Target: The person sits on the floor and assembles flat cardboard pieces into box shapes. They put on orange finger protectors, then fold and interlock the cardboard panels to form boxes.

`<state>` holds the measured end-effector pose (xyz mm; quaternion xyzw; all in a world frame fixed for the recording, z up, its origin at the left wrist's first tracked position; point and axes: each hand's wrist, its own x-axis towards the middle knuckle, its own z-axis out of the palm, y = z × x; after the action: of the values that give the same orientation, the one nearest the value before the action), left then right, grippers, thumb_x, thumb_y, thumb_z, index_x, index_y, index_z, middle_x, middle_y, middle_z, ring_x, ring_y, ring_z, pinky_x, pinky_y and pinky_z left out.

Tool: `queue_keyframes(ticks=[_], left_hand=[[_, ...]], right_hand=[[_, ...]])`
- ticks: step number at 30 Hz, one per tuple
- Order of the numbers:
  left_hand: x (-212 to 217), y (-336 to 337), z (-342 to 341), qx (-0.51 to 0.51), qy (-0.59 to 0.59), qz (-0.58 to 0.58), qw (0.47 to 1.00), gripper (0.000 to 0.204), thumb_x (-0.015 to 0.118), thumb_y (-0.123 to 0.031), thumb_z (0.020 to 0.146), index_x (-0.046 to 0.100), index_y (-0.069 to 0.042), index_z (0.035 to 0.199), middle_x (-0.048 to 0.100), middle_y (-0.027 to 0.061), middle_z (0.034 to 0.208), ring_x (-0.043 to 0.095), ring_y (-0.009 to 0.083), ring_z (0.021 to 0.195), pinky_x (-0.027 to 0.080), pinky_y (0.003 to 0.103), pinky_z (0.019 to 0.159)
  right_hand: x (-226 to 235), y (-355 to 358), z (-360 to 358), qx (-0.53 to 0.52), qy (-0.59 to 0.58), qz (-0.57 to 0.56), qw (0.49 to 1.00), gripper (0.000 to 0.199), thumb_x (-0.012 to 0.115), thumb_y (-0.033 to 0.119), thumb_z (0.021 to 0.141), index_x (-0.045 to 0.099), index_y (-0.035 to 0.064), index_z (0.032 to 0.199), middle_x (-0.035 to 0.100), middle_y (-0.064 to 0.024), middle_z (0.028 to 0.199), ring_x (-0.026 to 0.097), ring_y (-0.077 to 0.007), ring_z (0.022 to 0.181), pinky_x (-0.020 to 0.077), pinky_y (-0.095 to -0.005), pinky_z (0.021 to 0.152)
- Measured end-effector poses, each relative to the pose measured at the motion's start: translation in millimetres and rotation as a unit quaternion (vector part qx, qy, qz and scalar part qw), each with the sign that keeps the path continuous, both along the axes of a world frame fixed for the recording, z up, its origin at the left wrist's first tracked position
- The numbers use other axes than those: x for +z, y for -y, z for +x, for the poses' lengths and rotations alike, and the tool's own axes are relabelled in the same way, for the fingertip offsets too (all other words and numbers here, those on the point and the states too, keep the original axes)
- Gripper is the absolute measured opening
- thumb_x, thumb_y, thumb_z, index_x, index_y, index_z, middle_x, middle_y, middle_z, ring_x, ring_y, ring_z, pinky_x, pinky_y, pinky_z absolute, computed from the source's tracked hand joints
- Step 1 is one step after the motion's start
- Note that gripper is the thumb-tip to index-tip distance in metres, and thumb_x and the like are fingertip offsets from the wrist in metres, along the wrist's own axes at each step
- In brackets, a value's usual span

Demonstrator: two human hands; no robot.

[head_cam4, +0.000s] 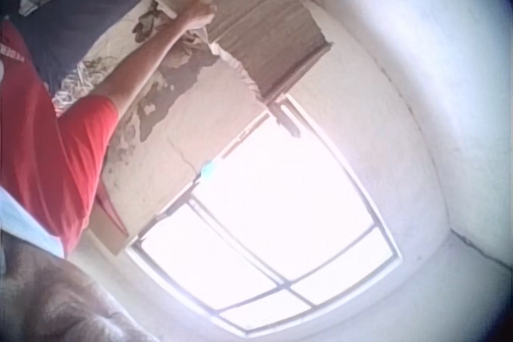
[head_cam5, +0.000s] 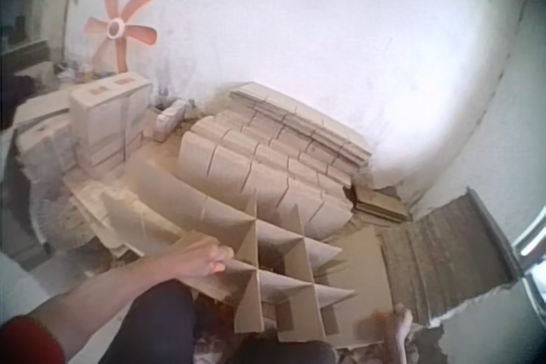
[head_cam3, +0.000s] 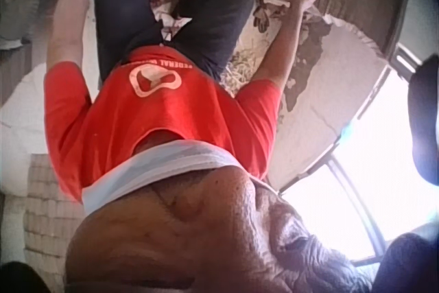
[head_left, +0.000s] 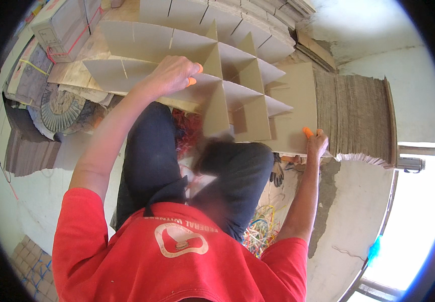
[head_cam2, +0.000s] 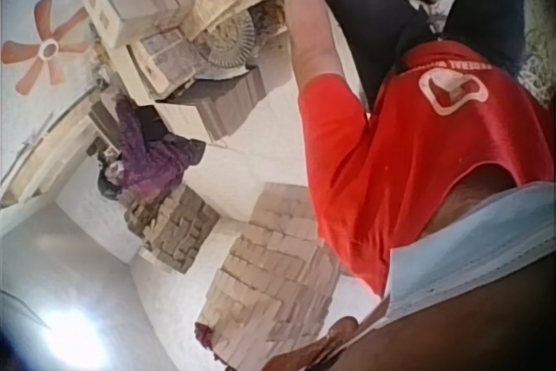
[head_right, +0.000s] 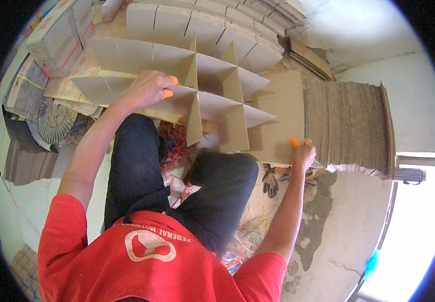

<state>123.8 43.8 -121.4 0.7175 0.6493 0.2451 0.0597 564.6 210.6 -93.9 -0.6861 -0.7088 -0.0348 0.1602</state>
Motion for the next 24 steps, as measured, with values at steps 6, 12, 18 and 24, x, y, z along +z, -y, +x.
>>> queue_keyframes(ticks=[6,12,18,24], left_hand=[[13.9,3.9,3.7,0.005,0.005,-0.02,1.0,0.038,0.073,-0.012,0.071,0.062,-0.006,0.107,0.061,0.0108,0.087,0.059,0.0291,0.084,0.047,0.042,0.07],[13.0,40.5,-28.1,0.078,-0.001,0.084,0.993,0.048,0.074,-0.013,0.07,0.061,-0.009,0.116,0.06,0.0093,0.091,0.056,0.0267,0.096,0.046,0.039,0.08],[10.7,61.5,-57.1,0.103,0.008,0.037,0.994,0.033,0.072,-0.008,0.071,0.064,-0.009,0.103,0.062,0.0119,0.086,0.057,0.0303,0.094,0.046,0.041,0.078],[-6.4,53.6,-62.4,0.073,0.08,0.069,0.992,0.015,0.068,-0.008,0.072,0.063,-0.007,0.086,0.062,0.0129,0.081,0.059,0.0337,0.085,0.046,0.044,0.07]], right_hand=[[17.7,0.4,9.9,-0.007,-0.172,0.047,0.984,0.03,0.073,0.031,0.074,0.07,0.001,0.075,0.062,-0.0129,0.064,0.055,-0.016,0.061,0.0434,-0.0356,0.058],[118.0,56.4,-50.5,0.094,-0.231,0.285,0.926,0.027,0.068,0.007,0.083,0.066,0.0022,0.109,0.069,-0.007,0.083,0.062,-0.0113,0.073,0.0523,-0.0249,0.064],[162.2,115.7,-168.7,0.285,-0.353,0.096,0.886,0.051,0.07,-0.004,0.077,0.053,-0.0049,0.125,0.067,-0.0046,0.097,0.059,-0.0062,0.078,0.0517,-0.0221,0.072],[141.4,119.2,-234.5,0.385,-0.369,-0.067,0.843,0.054,0.069,-0.006,0.075,0.052,-0.0054,0.127,0.051,0.0061,0.075,0.042,-0.0019,0.066,0.0378,-0.0138,0.065]])
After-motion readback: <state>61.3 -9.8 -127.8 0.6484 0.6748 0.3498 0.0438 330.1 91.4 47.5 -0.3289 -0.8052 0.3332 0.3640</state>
